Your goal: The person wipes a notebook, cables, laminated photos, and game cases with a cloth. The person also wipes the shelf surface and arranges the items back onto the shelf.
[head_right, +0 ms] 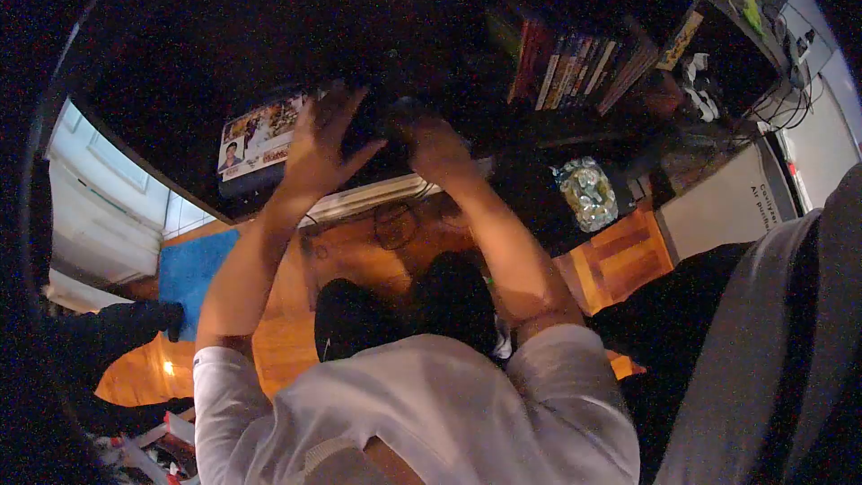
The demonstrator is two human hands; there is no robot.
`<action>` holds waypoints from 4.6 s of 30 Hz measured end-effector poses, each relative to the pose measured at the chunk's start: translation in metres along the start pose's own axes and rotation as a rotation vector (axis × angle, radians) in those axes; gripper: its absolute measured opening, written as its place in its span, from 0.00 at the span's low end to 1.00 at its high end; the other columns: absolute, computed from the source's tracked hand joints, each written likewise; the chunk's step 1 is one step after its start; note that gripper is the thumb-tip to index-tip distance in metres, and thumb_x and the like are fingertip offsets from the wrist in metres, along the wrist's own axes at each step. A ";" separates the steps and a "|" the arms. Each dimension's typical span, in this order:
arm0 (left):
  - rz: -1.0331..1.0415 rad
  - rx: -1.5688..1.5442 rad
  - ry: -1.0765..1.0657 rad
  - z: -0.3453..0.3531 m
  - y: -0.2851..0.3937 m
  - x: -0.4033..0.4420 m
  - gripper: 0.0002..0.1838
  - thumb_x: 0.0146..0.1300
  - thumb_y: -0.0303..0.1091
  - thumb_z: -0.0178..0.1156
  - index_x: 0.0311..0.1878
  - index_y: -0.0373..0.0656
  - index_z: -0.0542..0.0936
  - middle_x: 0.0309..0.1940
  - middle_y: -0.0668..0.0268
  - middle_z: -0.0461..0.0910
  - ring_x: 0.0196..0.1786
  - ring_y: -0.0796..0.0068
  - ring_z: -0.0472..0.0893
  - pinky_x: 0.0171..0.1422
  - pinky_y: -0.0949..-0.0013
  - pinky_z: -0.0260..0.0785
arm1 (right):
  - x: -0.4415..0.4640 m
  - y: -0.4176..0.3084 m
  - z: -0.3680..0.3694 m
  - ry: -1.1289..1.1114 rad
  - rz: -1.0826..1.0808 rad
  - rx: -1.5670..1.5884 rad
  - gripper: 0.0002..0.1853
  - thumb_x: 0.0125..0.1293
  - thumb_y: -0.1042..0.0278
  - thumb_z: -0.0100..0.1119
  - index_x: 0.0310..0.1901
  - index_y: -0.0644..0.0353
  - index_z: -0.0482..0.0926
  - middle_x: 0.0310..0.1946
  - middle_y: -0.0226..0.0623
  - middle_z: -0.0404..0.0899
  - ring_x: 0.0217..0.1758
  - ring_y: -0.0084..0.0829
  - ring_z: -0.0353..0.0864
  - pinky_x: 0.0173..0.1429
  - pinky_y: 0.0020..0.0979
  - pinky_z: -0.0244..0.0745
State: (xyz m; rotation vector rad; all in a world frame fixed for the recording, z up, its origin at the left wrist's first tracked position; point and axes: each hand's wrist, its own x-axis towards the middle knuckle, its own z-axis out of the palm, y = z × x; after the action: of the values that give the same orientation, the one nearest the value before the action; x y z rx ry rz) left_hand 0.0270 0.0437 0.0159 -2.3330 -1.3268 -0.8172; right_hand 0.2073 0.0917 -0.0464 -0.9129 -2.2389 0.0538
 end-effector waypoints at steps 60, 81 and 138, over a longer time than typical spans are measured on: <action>0.157 -0.552 -0.390 0.072 0.034 0.103 0.45 0.41 0.52 0.68 0.62 0.45 0.62 0.58 0.48 0.64 0.61 0.53 0.64 0.65 0.60 0.55 | -0.056 0.040 -0.055 1.003 0.584 1.002 0.22 0.64 0.72 0.44 0.61 0.61 0.61 0.55 0.40 0.68 0.56 0.31 0.67 0.58 0.28 0.61; -0.110 -0.308 0.543 -0.010 0.033 -0.038 0.33 0.34 0.38 0.65 0.49 0.37 0.70 0.42 0.53 0.71 0.47 0.54 0.71 0.54 0.59 0.63 | -0.004 -0.017 -0.030 0.060 0.700 0.721 0.24 0.63 0.51 0.48 0.47 0.67 0.74 0.42 0.47 0.77 0.44 0.36 0.77 0.49 0.34 0.70; -0.015 -0.167 -0.473 0.126 0.047 0.161 0.26 0.53 0.43 0.54 0.56 0.47 0.68 0.54 0.50 0.68 0.59 0.49 0.64 0.61 0.55 0.60 | -0.025 0.068 -0.038 0.135 0.298 0.017 0.20 0.50 0.67 0.60 0.48 0.59 0.74 0.53 0.50 0.69 0.53 0.49 0.70 0.57 0.39 0.66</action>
State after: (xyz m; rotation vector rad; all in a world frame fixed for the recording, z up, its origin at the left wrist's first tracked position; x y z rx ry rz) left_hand 0.1723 0.1959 0.0182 -2.7684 -1.5034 -0.3999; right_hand 0.2839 0.1193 -0.0522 -1.1979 -1.9620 0.1423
